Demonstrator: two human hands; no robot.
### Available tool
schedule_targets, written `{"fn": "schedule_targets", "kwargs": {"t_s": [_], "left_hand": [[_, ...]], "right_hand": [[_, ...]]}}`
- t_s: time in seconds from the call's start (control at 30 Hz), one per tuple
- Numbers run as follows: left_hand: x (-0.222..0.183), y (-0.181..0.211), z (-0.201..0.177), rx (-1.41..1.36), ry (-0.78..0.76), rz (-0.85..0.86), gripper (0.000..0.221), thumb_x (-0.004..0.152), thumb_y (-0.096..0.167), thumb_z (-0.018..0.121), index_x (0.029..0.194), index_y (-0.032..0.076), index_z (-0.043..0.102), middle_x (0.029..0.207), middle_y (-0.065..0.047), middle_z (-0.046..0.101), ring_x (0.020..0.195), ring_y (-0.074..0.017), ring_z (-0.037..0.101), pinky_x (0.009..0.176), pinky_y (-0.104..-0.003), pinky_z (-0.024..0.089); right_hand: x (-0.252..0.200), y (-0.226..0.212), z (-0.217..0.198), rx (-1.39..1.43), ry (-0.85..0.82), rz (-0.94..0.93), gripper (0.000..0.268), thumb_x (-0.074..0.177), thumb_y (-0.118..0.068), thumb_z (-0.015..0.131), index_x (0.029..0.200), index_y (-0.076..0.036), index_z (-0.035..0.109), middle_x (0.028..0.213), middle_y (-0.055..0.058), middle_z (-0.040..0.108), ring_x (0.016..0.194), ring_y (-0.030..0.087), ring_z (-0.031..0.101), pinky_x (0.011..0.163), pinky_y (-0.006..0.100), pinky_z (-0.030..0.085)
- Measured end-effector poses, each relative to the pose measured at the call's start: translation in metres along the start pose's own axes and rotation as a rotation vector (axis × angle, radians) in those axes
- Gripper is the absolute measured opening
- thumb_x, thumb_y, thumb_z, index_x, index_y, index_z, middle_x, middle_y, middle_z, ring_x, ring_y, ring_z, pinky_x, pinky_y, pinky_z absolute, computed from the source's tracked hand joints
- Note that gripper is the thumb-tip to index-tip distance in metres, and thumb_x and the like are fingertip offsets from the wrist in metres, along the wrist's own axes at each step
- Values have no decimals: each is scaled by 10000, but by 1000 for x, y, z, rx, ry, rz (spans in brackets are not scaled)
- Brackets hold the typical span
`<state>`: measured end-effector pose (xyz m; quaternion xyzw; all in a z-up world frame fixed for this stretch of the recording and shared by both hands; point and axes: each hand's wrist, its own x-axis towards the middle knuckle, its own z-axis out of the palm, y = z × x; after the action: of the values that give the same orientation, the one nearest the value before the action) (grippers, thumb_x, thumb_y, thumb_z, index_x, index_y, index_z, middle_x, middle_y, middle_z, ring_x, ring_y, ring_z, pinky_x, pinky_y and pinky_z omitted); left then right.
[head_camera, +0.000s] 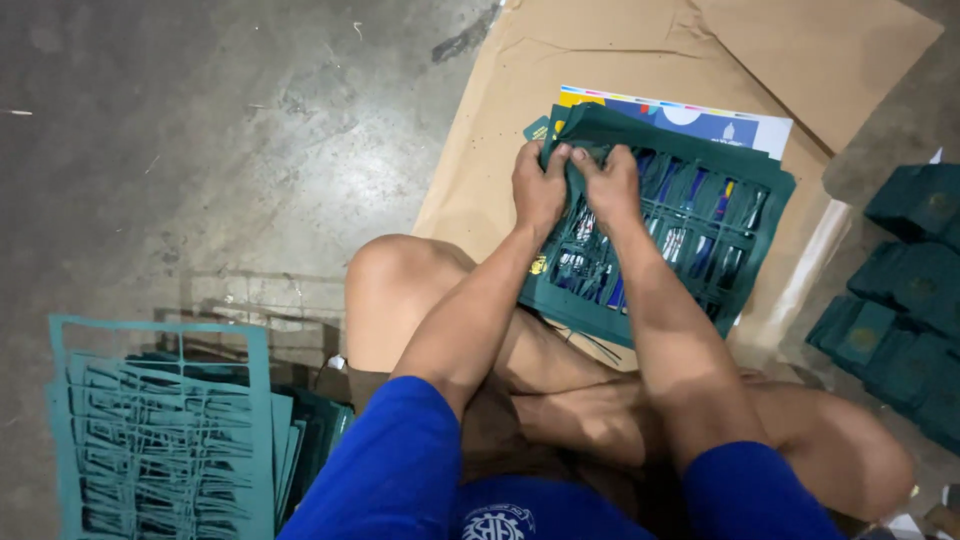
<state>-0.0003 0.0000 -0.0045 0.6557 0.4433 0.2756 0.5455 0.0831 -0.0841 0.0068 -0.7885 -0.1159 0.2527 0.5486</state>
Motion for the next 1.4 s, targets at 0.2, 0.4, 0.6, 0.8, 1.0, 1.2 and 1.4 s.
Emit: {"fn": "schedule_targets", "kwargs": {"t_s": [0.2, 0.4, 0.6, 0.8, 1.0, 1.2, 1.4], "left_hand": [[-10, 11, 5, -3, 111, 117, 261, 949, 242, 706, 1004, 0, 621, 999, -198, 653, 951, -378, 648, 865, -446, 512], [-13, 24, -1, 32, 107, 167, 268, 958, 221, 680, 1051, -20, 607, 1026, -216, 641, 982, -407, 636, 877, -464, 510], [-11, 13, 4, 68, -1, 143, 345, 991, 291, 645, 1121, -27, 624, 1090, -251, 667, 1047, -436, 640, 912, -480, 509], [-5, 32, -3, 108, -97, 91, 481, 966, 382, 667, 1184, -43, 605, 1116, -285, 670, 1073, -450, 638, 923, -486, 505], [2, 21, 2, 69, -142, 22, 459, 965, 371, 648, 1216, -9, 589, 1107, -265, 682, 1064, -441, 647, 895, -486, 506], [-3, 11, 6, 6, -125, 92, 340, 961, 306, 669, 1150, 27, 625, 1089, -236, 684, 1058, -417, 640, 907, -475, 501], [-2, 26, -2, -15, -126, 75, 337, 955, 281, 697, 1147, 20, 603, 1088, -227, 680, 1050, -397, 647, 909, -456, 510]], "right_hand": [[8, 9, 12, -63, 159, -23, 298, 875, -200, 838, 853, -10, 609, 772, 21, 607, 716, 120, 532, 614, 338, 455], [22, 31, 19, -390, 309, -103, 339, 847, -214, 871, 847, 16, 623, 776, 107, 633, 718, 153, 569, 640, 367, 474], [11, 10, 4, -218, 212, -62, 232, 844, -133, 829, 864, 6, 645, 820, 123, 678, 763, 144, 587, 648, 355, 487], [20, 35, -4, -86, 127, -28, 209, 871, -101, 799, 838, -38, 603, 794, 14, 574, 726, 105, 503, 589, 315, 426], [13, 14, -3, 83, 105, 30, 236, 897, -160, 802, 804, -56, 611, 762, -10, 579, 699, 91, 493, 576, 298, 411], [15, 33, 0, -177, 215, -84, 302, 910, -178, 821, 798, -3, 602, 741, 53, 591, 677, 117, 508, 570, 339, 427], [18, 35, -1, -353, 292, -248, 267, 854, -155, 807, 771, 21, 624, 690, 155, 653, 620, 192, 571, 576, 399, 472]]}}
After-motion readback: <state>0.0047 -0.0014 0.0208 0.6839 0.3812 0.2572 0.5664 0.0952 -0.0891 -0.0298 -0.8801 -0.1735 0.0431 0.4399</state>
